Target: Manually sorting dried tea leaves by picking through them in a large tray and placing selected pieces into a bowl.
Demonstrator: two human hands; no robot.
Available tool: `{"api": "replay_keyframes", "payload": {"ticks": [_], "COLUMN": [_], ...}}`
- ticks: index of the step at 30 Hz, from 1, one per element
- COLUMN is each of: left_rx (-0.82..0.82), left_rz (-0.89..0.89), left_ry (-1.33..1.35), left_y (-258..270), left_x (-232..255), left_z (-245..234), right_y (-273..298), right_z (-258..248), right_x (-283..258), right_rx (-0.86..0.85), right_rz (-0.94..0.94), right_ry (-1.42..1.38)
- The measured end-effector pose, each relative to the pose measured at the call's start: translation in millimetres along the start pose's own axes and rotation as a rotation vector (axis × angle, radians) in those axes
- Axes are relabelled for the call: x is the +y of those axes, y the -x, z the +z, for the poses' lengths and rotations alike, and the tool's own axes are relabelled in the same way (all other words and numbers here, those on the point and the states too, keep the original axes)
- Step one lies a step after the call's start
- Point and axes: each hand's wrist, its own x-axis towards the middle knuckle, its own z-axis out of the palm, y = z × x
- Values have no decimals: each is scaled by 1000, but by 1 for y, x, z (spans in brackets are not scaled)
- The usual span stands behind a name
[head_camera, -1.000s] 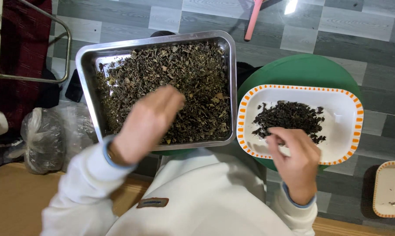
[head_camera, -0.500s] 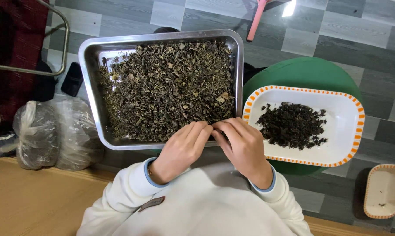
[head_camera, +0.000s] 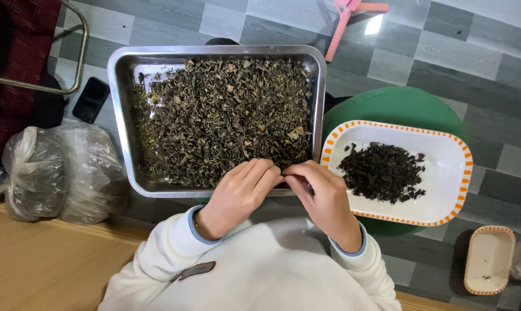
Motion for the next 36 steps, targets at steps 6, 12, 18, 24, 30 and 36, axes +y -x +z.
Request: {"api": "replay_keyframes", "payload": {"ticks": [6,12,18,24,30,36], "left_rx": [27,131,143,115,109,-73], "left_rz": [-49,-80,-83,-94,-130,-182], "left_ry": [139,254,270,258,275,346], "left_y": [-11,-13,-8,-7,4,0], "left_x": [1,0,-2,-7,-9,-3], "left_z": [-10,-9,-8,-9,4,-1], "right_y": [-1,-3,-6,-7,41,62], "right_z": [-3,-4,-3,-3,-48,-79], "right_x": [1,0,-1,-3,46,26], "right_rx": [-10,34,97,141,293,290], "right_rz": [99,92,28,20,-7,235], "right_ry": [-190,-292,-232,-173,233,558]}}
